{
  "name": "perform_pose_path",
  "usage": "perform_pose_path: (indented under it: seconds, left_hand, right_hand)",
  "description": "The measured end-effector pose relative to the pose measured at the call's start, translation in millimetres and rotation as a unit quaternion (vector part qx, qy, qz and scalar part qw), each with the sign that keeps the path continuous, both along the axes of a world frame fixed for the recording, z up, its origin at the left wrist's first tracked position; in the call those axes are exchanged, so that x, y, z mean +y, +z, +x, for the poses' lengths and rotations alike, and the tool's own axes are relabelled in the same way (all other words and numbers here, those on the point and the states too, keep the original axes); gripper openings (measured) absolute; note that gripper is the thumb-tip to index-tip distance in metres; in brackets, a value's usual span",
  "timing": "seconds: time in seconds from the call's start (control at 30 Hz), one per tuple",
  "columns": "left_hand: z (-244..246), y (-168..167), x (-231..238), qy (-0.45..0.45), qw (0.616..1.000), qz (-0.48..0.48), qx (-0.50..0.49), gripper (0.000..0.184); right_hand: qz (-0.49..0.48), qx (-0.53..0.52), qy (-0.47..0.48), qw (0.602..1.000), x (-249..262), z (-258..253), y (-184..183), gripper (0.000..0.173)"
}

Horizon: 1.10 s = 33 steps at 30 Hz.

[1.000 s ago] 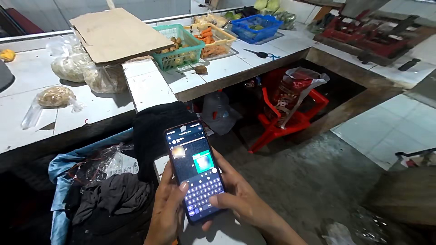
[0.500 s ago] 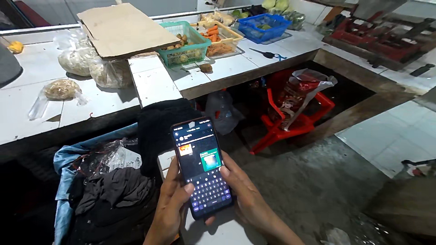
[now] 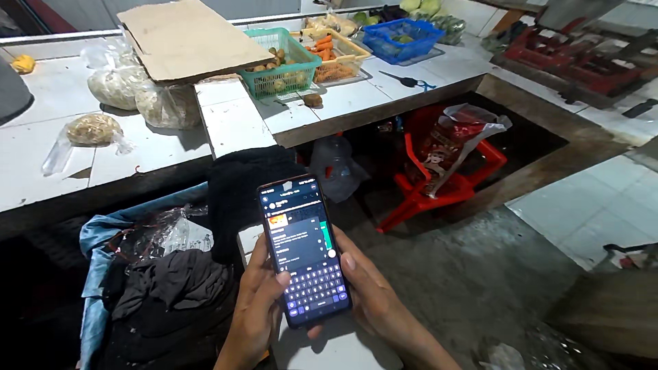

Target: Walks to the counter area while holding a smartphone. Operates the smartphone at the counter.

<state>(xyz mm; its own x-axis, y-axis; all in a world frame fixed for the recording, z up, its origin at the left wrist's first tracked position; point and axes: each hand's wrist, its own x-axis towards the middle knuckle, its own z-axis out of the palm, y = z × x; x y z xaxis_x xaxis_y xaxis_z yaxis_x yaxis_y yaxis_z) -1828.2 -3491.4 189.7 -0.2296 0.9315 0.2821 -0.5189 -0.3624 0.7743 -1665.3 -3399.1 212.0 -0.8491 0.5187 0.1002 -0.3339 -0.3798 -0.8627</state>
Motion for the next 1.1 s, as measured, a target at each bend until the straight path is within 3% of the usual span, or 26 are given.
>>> perform_pose_path:
  seconds: [0.87,1.1]
  left_hand:
    - [-0.3,-0.2,-2.2,-0.002,1.000,-0.011,0.010,0.058]
    - [-0.4,0.3,-3.4,-0.002,1.000,-0.022,0.012,0.056]
  right_hand:
    - [0.001,-0.003,-0.007,1.000,-0.1,1.4,-1.7,0.059]
    - [0.001,-0.004,-0.001,1.000,0.6,2.1,-2.3,0.051]
